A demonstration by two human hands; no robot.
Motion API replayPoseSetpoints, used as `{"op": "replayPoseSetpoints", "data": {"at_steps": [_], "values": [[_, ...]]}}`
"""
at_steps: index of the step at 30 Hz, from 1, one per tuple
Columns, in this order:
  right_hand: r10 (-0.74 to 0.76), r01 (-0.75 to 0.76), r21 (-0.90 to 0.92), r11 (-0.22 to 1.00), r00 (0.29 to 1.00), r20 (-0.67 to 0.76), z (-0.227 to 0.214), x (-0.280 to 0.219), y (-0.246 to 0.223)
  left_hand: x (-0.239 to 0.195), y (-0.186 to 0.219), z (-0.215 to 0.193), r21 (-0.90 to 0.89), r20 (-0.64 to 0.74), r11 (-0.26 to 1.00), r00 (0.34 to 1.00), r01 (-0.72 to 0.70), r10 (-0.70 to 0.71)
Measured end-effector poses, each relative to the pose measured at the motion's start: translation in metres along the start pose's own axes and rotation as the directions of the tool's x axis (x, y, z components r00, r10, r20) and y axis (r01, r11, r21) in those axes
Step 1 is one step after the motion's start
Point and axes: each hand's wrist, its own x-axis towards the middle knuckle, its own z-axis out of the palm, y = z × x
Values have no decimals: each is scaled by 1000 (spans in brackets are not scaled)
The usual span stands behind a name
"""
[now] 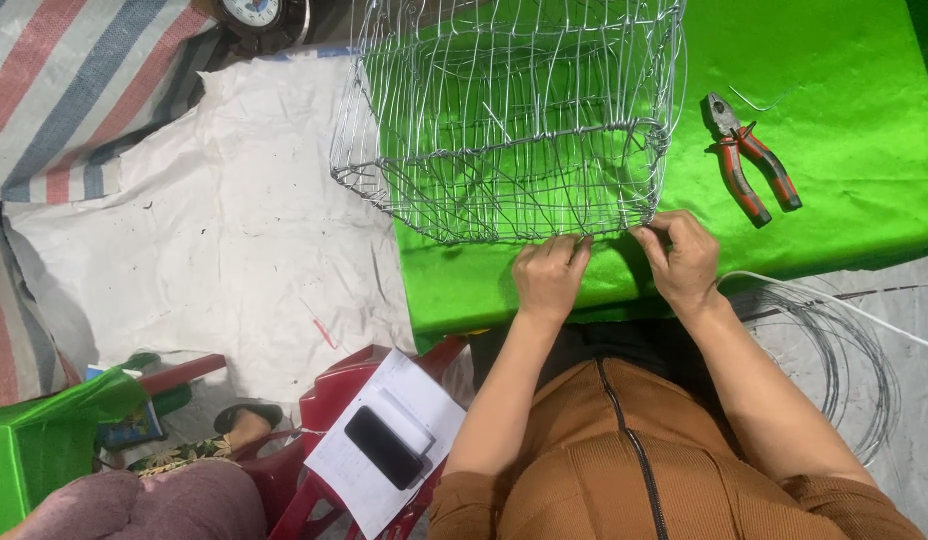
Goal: Tightening and securing wire connections on a metal wire cage using pliers.
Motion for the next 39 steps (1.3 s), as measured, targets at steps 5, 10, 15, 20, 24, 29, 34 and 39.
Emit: {"op": "replayPoseSetpoints", "data": {"at_steps": [5, 10, 15, 20, 24, 29, 34, 39], "values": [[21, -21, -10, 1000, 1000, 7, -4, 1, 4, 0, 3, 5, 8, 22, 1000, 1000, -3, 2], [64, -64, -26, 998, 998, 8, -6, 1, 1, -1, 4, 11, 22, -54, 999, 997, -49, 51], [65, -58, -153, 987, 997, 38, -8, 2, -5, -4, 4, 16, 46, -72, 998, 997, -30, 33], [78, -66, -202, 977, 996, 53, -9, 2, -7, -9, -2, 27, 55, -111, 997, 992, -54, 59], [93, -79, -202, 976, 994, 60, -13, 6, -11, -10, -6, 31, 38, -113, 998, 992, -54, 58], [86, -72, -211, 975, 995, 59, -11, 3, -10, -11, -3, 31, 50, -90, 998, 995, -45, 49], [91, -75, -233, 970, 994, 61, -10, 1, -8, -12, 1, 32, 29, -109, 999, 994, -24, 27], [81, -68, -210, 975, 995, 50, -12, 3, -9, -8, 5, 30, 17, -88, 1000, 996, 10, -8]]}}
